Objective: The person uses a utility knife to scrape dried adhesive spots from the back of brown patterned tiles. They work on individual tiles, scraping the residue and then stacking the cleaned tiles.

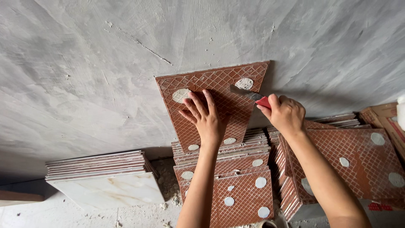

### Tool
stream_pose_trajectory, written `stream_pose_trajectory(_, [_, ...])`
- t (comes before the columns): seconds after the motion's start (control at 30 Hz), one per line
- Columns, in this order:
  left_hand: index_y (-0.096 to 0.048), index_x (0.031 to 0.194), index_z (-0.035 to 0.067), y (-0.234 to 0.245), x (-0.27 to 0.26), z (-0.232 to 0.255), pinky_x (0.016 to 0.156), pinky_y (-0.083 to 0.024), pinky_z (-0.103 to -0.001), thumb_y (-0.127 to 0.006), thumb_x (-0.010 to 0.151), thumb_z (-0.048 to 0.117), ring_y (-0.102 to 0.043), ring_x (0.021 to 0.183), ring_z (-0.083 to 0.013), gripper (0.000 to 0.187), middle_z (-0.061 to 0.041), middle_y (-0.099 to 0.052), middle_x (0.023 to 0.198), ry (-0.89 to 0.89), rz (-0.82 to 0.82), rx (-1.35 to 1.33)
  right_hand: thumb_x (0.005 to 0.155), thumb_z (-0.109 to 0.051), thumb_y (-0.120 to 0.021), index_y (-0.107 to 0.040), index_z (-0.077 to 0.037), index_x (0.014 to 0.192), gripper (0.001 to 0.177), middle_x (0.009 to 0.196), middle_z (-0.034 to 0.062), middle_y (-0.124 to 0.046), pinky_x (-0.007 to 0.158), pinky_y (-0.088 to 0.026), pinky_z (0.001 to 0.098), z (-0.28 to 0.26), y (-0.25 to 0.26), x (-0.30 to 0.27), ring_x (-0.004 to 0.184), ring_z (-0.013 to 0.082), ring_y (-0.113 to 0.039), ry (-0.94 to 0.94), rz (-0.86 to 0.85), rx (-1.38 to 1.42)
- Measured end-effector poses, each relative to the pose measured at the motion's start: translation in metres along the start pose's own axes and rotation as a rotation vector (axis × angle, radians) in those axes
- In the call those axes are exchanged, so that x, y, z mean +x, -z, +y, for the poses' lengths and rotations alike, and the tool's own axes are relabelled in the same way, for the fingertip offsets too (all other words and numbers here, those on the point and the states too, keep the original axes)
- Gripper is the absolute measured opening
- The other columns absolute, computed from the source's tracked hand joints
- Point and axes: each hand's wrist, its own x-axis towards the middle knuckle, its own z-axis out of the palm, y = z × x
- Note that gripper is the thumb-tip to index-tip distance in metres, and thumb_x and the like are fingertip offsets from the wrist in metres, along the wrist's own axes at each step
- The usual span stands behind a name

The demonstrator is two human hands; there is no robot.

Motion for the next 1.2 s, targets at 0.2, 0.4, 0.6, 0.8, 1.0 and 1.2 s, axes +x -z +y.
stream_pose_trajectory(0.2, [-0.010,0.162,0.005,-0.005,0.002,-0.003,0.112,0.013,-0.076,-0.081,0.074,0.060,0.015,0.148,-0.0566,0.126,-0.039,0.006,0.161,0.009,-0.057,0.030,0.101,-0.056,-0.066,-0.055,-0.010,0.096,0.047,0.061,0.0059,-0.060,0.040,-0.046,0.0340,0.004,0.018,0.000,0.045,0.0200,-0.058,-0.064,-0.153,-0.008])
stream_pose_trajectory(0.4, [-0.010,0.161,0.007,-0.008,0.001,-0.003,0.112,0.013,-0.075,-0.081,0.073,0.061,0.015,0.148,-0.0555,0.126,-0.038,0.006,0.162,0.010,-0.028,0.014,0.101,-0.057,-0.066,-0.053,-0.011,0.091,0.049,0.058,0.0042,-0.058,0.041,-0.046,0.0358,-0.004,0.016,0.011,0.046,0.0195,-0.059,-0.011,-0.071,-0.030])
stream_pose_trajectory(0.6, [-0.011,0.163,0.008,-0.003,0.000,-0.008,0.114,0.013,-0.074,-0.081,0.073,0.061,0.015,0.150,-0.0529,0.126,-0.035,0.006,0.164,0.006,-0.066,0.050,0.099,-0.062,-0.063,-0.054,-0.012,0.093,0.051,0.062,0.0069,-0.057,0.046,-0.048,0.0367,0.003,0.022,0.013,0.054,0.0227,-0.061,-0.001,0.020,-0.104])
stream_pose_trajectory(0.8, [-0.011,0.163,0.008,-0.009,0.000,-0.006,0.115,0.014,-0.073,-0.081,0.075,0.060,0.016,0.150,-0.0523,0.124,-0.035,0.007,0.164,-0.015,-0.014,0.049,0.095,-0.067,-0.053,-0.052,-0.011,0.084,0.057,0.052,0.0035,-0.052,0.036,-0.040,0.0334,0.012,0.018,0.042,0.040,0.0169,-0.051,0.177,0.077,-0.138])
stream_pose_trajectory(1.0, [-0.009,0.164,0.008,-0.013,-0.002,-0.015,0.114,0.016,-0.072,-0.080,0.076,0.062,0.019,0.150,-0.0515,0.124,-0.035,0.008,0.164,-0.021,-0.026,0.055,0.121,-0.055,-0.041,-0.046,-0.011,0.087,0.056,0.057,-0.0030,-0.048,0.041,-0.035,0.0279,0.071,0.055,0.049,0.042,0.0116,-0.043,-0.069,-0.038,-0.101])
stream_pose_trajectory(1.2, [-0.009,0.164,0.008,-0.013,0.000,-0.010,0.113,0.016,-0.074,-0.080,0.075,0.063,0.021,0.149,-0.0520,0.126,-0.035,0.010,0.163,0.012,-0.078,0.051,0.107,-0.053,-0.045,-0.048,-0.009,0.080,0.051,0.056,0.0012,-0.050,0.039,-0.035,0.0317,0.051,0.043,-0.008,0.040,0.0162,-0.043,0.083,-0.051,0.025])
